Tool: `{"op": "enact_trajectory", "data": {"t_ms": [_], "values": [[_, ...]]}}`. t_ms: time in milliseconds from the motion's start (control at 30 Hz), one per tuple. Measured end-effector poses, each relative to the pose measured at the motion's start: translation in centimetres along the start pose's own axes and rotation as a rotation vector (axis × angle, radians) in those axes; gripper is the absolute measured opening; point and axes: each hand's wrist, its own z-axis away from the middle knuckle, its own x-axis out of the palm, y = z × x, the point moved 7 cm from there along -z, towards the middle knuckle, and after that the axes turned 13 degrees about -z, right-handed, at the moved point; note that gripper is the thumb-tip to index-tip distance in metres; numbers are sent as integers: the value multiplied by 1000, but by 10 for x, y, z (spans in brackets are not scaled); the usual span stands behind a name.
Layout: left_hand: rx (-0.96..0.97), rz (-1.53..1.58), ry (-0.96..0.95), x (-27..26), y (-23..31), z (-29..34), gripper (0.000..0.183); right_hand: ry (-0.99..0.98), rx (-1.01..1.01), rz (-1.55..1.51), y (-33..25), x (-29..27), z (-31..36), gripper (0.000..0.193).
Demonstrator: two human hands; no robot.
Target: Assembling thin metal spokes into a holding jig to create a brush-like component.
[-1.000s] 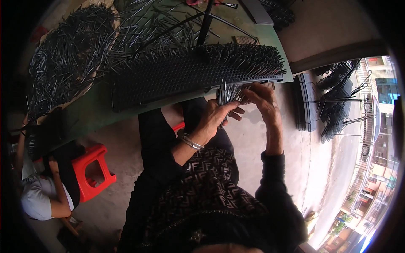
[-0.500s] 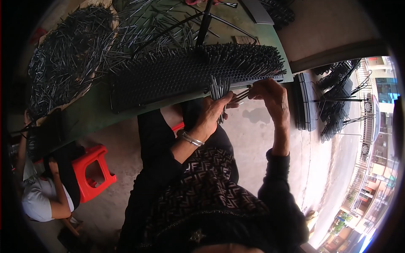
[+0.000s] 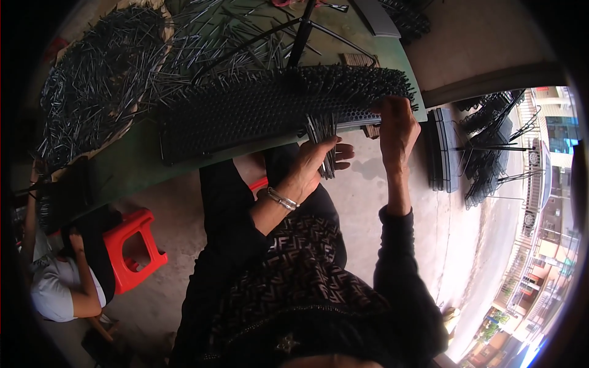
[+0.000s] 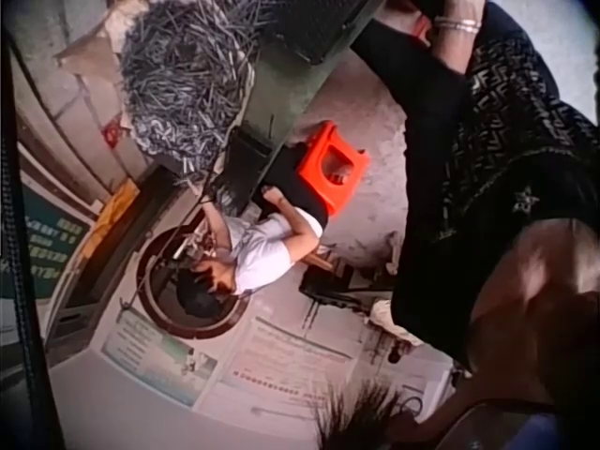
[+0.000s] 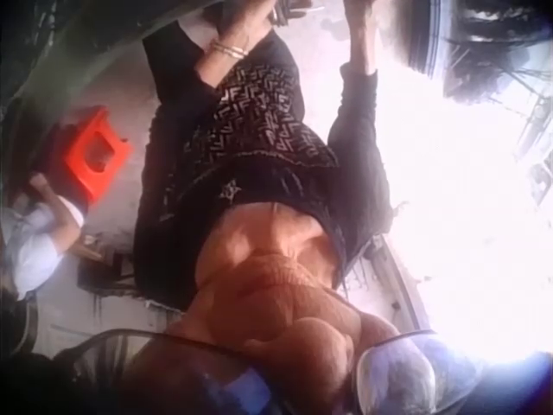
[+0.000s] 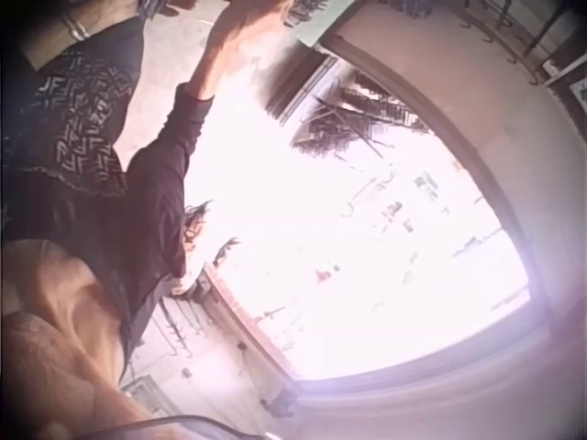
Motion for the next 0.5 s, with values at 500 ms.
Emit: {"op": "enact_trajectory", "data": {"t_ms": [500], "values": [[-29, -15, 46, -11, -4, 2, 22, -216, 58, 54, 1, 16, -20, 14]]}}
